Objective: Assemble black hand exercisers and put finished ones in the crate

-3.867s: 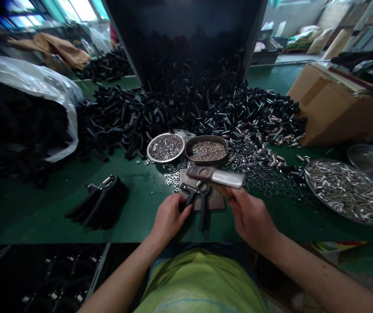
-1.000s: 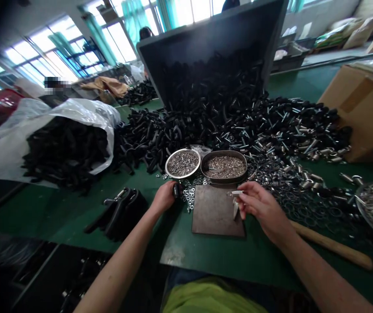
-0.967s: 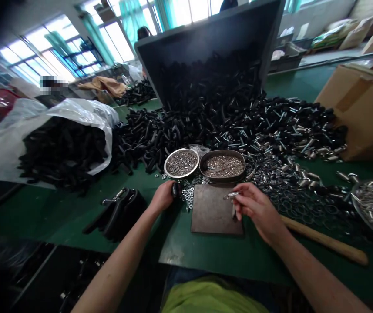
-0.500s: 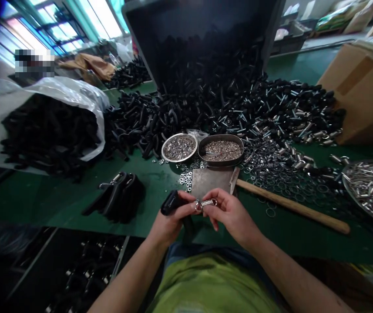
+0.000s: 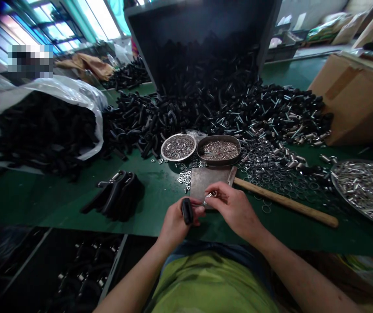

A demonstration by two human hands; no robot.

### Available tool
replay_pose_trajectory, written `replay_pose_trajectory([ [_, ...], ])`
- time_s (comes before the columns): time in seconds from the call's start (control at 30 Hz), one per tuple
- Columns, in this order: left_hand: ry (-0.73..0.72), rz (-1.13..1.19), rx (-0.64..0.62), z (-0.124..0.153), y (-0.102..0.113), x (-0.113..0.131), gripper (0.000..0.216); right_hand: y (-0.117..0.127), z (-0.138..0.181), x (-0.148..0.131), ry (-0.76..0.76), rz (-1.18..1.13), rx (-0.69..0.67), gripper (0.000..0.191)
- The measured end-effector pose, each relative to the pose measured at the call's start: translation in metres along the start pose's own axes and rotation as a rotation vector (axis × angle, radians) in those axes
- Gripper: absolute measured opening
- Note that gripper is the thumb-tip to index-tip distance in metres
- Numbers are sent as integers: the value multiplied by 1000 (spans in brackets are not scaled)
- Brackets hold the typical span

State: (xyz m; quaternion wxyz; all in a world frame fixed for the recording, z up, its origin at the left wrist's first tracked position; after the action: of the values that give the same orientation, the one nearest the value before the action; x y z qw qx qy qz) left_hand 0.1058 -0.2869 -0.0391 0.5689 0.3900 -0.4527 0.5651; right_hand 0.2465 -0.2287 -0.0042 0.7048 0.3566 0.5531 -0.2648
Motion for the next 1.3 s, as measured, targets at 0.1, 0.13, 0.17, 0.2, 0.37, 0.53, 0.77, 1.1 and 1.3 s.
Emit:
replay_pose_trajectory([
  [0.1,197,366,-118,-5,-23,-25,28,2,1,-7,6,-35,25,19],
  [0.13,232,460,-155,-6,-31,-29,30,2,2,-10,16,-49,34,19],
  [0.17,250,527,-181,-7,-36,-31,31,2,4,-13,29,-49,40,18],
  [0.2,256,567,-201,-8,-41,-31,32,1,5,-16,42,-28,42,17],
  [0.37,225,616,-256,-12,-50,-29,28,-1,12,-27,103,299,81,13],
  [0.53,194,449,-253,-11,-51,-24,26,-4,12,-27,111,409,56,9],
  [0.77,176,69,-425,-5,-61,-12,35,23,25,20,-3,143,107,19],
  [1.1,189,279,-306,-18,-47,-28,37,87,85,76,-198,619,406,12],
  [1.3,279,504,-384,-18,-69,-23,53,24,48,12,37,167,133,14],
])
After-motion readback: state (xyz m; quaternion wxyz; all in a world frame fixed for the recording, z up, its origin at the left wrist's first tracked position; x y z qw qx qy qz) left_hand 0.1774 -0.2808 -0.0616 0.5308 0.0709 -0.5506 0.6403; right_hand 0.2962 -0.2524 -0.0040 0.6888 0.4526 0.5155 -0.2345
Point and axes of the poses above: each hand's wrist, its own z-axis away from the middle knuckle, its own y-axis out of the back of the hand, x = y × z, the point moved 7 cm from there along -z, towards the middle knuckle, and after that the axes turned 12 degrees about -x, right-handed, at the moved point
